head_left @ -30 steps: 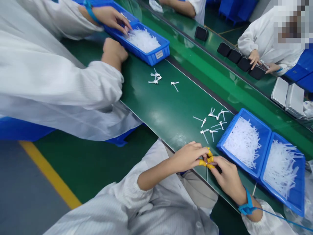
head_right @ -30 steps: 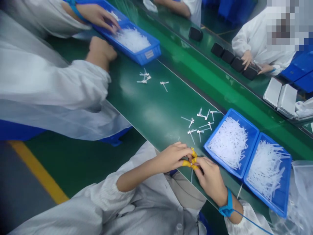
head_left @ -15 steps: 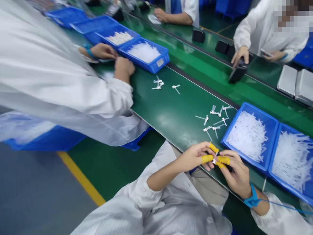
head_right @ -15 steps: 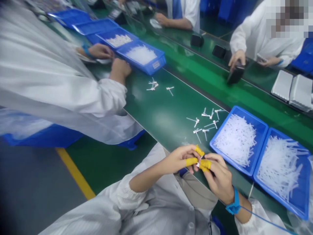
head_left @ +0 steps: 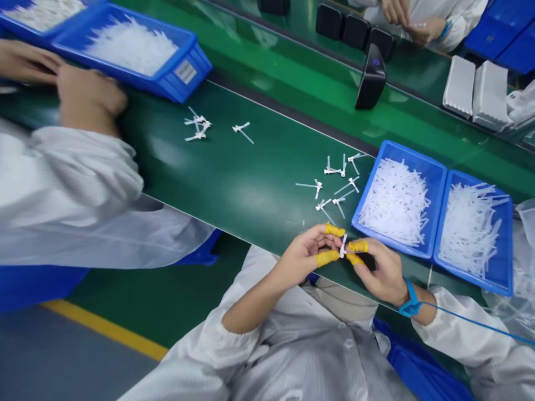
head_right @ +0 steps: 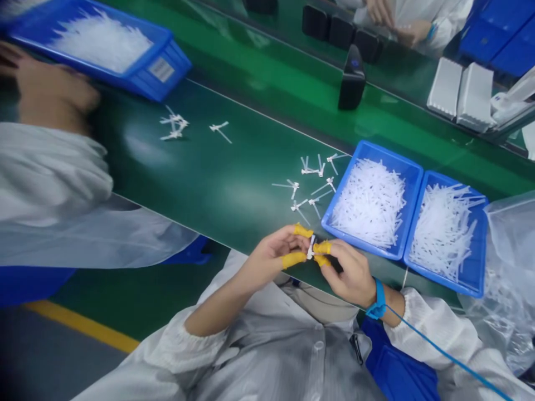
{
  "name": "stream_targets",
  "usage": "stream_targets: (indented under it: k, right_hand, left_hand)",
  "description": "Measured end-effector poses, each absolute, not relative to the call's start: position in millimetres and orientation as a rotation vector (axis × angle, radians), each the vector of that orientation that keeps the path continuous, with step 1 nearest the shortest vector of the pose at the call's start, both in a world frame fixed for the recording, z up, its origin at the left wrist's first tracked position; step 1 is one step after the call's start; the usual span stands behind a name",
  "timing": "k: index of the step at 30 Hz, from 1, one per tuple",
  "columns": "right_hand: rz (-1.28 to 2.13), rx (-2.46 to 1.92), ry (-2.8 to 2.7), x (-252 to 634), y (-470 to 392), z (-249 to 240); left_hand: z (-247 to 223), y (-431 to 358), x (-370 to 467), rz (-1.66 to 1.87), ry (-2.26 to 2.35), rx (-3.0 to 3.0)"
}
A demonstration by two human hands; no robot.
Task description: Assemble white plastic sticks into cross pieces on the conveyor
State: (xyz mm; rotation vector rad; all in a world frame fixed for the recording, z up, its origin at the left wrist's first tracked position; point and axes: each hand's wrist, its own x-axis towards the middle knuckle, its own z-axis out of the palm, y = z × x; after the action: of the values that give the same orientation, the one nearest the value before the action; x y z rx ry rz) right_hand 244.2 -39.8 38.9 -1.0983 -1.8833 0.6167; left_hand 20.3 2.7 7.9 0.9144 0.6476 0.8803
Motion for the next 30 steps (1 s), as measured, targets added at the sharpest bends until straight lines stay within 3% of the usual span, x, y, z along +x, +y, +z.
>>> stream_targets:
  k: [18,30]
  right_hand:
    - [0.946,-1.213,-1.671,241.9,-46.1,36.2]
    - [0.924,-1.297,-1.679,236.8,-44.5,43.2]
  left_hand:
    - [17.3,-6.0,25.6,0.931,0.829,0.930]
    - [13.2,-15.6,25.9,1.029,0.892,1.117]
